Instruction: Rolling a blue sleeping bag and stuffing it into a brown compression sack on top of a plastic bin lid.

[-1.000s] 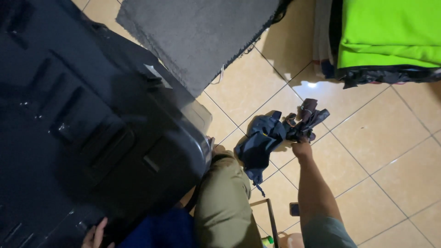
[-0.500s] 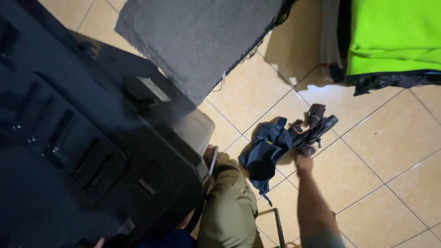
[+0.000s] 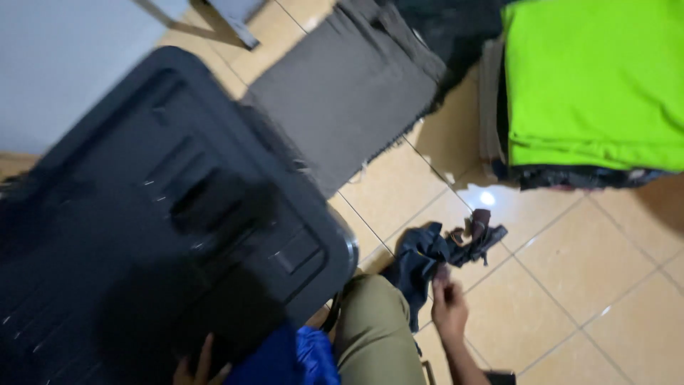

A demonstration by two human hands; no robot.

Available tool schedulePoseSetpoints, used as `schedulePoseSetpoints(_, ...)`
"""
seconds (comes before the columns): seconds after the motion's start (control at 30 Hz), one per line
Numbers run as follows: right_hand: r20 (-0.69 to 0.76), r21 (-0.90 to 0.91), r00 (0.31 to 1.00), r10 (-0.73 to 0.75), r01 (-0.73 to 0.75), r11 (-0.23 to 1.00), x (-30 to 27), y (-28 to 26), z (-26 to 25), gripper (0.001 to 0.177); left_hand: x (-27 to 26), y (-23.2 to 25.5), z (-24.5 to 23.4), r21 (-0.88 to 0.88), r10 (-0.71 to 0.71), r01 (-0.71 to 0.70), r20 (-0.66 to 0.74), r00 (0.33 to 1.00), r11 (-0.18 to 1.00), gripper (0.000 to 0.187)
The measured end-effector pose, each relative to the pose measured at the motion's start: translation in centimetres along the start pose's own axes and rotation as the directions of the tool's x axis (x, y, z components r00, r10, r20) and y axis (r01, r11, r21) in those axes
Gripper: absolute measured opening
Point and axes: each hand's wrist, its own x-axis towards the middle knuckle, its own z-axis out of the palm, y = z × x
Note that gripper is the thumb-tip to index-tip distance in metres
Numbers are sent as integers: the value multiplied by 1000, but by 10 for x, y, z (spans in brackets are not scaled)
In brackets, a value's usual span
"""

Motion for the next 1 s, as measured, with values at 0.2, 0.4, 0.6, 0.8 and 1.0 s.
schedulePoseSetpoints(0.2,224,32,541,-811,827,561,-33,-253,11,23,-47,182,-119,-302,-203,230,118,972,925,78)
schedulePoseSetpoints(0.4,579,39,-15,-815,999,10,-85,-306,88,24,-73,192,-104,39,397,-439,-505,767,898,40)
schedulePoseSetpoints(0.6,720,-73,505,-476,737,672,-131,-268,11,45,-126,220,-164,-431,100,-73,40,994,899,73)
schedulePoseSetpoints(0.8,942,-222,332,-59,743,632,-252,-266,-97,17,-151,230,-194,-469,99,-33,118,988,882,100)
schedulePoseSetpoints(1.0,992,118,-21,-125,515,849,-283,-224,-57,21,-140,212,-187,-551,132,-93,32,991,830,89)
